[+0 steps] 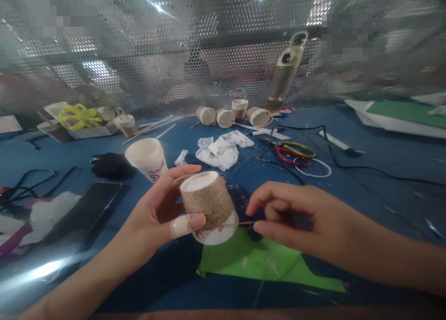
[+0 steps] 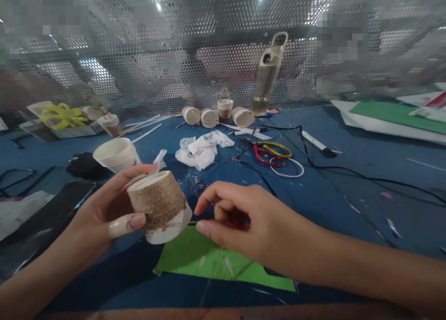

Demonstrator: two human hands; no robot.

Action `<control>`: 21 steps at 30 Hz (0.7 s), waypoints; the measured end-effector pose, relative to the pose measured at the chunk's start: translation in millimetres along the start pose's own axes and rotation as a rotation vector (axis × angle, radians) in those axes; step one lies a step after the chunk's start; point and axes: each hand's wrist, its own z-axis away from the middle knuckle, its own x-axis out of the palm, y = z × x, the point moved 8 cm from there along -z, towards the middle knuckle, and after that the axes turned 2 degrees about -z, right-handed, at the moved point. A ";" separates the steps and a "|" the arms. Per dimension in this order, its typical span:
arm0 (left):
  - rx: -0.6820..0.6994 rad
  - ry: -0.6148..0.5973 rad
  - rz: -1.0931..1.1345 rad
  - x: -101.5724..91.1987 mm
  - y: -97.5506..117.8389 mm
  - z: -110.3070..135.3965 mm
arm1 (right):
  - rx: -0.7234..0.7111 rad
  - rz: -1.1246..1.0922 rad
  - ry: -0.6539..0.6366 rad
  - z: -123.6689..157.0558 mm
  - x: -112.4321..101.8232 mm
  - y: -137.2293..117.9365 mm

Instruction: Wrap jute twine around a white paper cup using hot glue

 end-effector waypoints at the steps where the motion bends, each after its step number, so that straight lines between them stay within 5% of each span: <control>1: -0.004 0.001 0.006 0.5 -0.3 0.0 | -0.027 0.028 0.010 -1.3 -2.6 -0.7; 21: -0.062 -0.137 -0.061 4.4 -9.2 0.2 | -0.335 0.188 0.134 1.4 -3.0 8.4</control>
